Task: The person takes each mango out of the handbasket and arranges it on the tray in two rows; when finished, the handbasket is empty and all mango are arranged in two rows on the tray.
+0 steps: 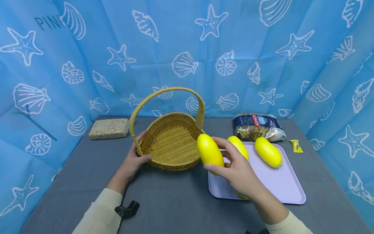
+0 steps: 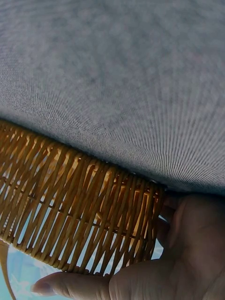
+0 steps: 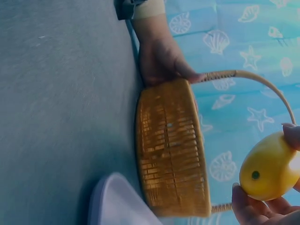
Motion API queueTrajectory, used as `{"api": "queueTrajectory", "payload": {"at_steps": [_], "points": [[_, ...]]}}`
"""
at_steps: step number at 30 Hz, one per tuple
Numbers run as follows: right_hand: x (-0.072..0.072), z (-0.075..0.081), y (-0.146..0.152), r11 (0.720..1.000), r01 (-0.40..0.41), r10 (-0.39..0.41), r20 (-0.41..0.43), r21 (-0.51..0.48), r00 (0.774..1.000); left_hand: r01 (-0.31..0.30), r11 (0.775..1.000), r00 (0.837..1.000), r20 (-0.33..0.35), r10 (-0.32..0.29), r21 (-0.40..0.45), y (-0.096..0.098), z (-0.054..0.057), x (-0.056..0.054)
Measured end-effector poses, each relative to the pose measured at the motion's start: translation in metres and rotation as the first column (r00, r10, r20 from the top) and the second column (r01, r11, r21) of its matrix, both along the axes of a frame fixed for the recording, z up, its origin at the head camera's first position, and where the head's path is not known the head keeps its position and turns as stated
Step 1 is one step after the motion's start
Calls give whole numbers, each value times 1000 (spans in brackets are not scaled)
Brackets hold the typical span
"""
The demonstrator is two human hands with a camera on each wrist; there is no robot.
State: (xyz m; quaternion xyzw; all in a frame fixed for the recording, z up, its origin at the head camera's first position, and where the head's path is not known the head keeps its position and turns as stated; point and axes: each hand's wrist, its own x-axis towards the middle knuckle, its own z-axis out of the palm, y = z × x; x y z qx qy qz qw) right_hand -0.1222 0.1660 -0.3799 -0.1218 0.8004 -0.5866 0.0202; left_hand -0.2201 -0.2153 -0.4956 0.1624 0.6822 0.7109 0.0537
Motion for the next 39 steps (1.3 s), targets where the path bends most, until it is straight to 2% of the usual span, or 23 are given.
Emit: {"api": "queueTrajectory", "payload": {"at_steps": [4, 10, 14, 20, 23, 27, 30, 35, 39], "points": [[10, 0, 17, 999, 38, -38, -11, 22, 999, -3, 1000, 1000, -3, 3, -1, -1, 1, 1], [27, -6, 48, 991, 129, -131, 84, 21, 988, -3, 1000, 1000, 2, 3, 4, 3, 3, 1], [39, -10, 73, 978, 197, -203, 83, 73, 976, 3, 1000, 1000, 10, -3, 16, 5, 4, 0], [48, -18, 111, 936, 278, -290, 23, 214, 957, -2, 1000, 1000, 22, 2, 19, 4, 4, 0], [49, -23, 127, 912, 294, -314, 29, 285, 949, -9, 1000, 1000, 23, 8, 17, 3, 4, 1], [48, -30, 145, 868, 294, -335, 36, 401, 942, -10, 1000, 1000, 28, 10, 22, 3, 5, 1], [46, -38, 154, 802, 272, -329, 12, 532, 944, -10, 1000, 999, 32, 9, 29, 3, 5, 2], [43, -52, 164, 685, 179, -255, 2, 706, 967, -18, 1000, 999, 33, 17, 11, 3, 6, 2], [42, -59, 167, 641, 136, -213, 5, 755, 977, -17, 1000, 999, 30, 17, -1, 4, 6, 2]]}}
